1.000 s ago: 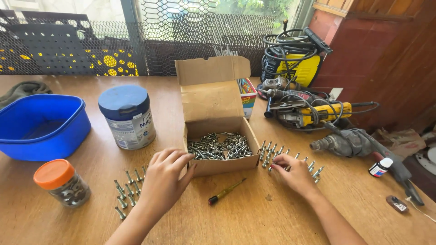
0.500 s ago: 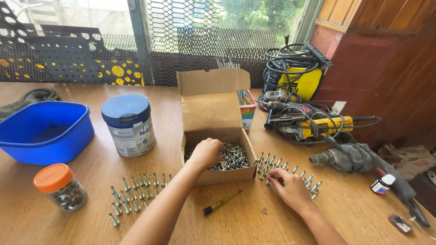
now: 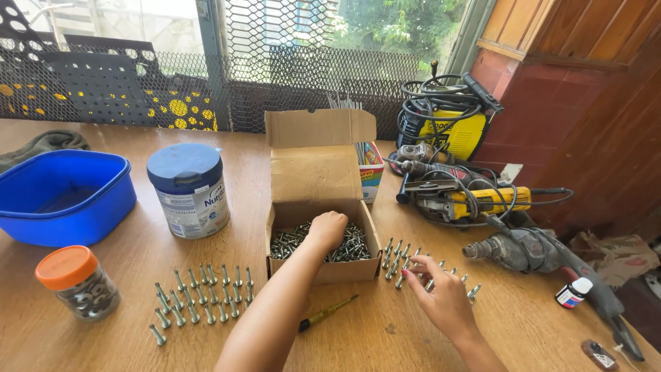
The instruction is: Assembling metal bolts and nuts by hand and organizing them on a workbench.
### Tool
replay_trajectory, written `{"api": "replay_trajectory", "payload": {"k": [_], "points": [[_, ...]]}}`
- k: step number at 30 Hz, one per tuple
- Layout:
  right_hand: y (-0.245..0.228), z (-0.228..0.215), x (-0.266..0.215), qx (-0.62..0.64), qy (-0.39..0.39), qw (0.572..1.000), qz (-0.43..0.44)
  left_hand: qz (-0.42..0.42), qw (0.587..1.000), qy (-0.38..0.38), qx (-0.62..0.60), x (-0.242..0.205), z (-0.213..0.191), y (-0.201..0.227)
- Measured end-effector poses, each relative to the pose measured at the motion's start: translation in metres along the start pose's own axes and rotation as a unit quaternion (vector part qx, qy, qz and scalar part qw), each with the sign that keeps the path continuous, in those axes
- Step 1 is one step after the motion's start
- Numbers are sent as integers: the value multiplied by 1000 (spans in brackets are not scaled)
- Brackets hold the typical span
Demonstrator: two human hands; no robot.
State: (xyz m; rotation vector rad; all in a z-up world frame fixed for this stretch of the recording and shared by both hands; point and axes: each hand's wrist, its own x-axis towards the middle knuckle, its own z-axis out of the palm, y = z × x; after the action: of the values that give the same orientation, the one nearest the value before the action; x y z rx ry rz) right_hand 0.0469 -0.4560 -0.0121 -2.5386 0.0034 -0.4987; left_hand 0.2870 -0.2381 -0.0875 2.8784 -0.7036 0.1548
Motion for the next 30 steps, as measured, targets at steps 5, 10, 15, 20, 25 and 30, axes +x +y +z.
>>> {"api": "replay_trajectory", "payload": {"k": [5,10,15,20,25,30], "points": [[-12,-11,-4,12,-6,1000,5,2,999,-5,37,-3,-9,2],[-11,-10,-7,23,-3,1000,-19,49,993,20,108,-9,-14,3],[-12,-11,-7,36,4,999,-4,36,990,79,115,-25,-33,5],[-12,-9,-6,51,-1,999,12,-32,991,118,-56,-53,-51,8],[-10,-8,-5,65,1,998,17,-62,967,166,-181,-76,-81,22],[-17,-10,-6,78,-16,996,38,-72,906,198,-367,-99,-110,35]]}}
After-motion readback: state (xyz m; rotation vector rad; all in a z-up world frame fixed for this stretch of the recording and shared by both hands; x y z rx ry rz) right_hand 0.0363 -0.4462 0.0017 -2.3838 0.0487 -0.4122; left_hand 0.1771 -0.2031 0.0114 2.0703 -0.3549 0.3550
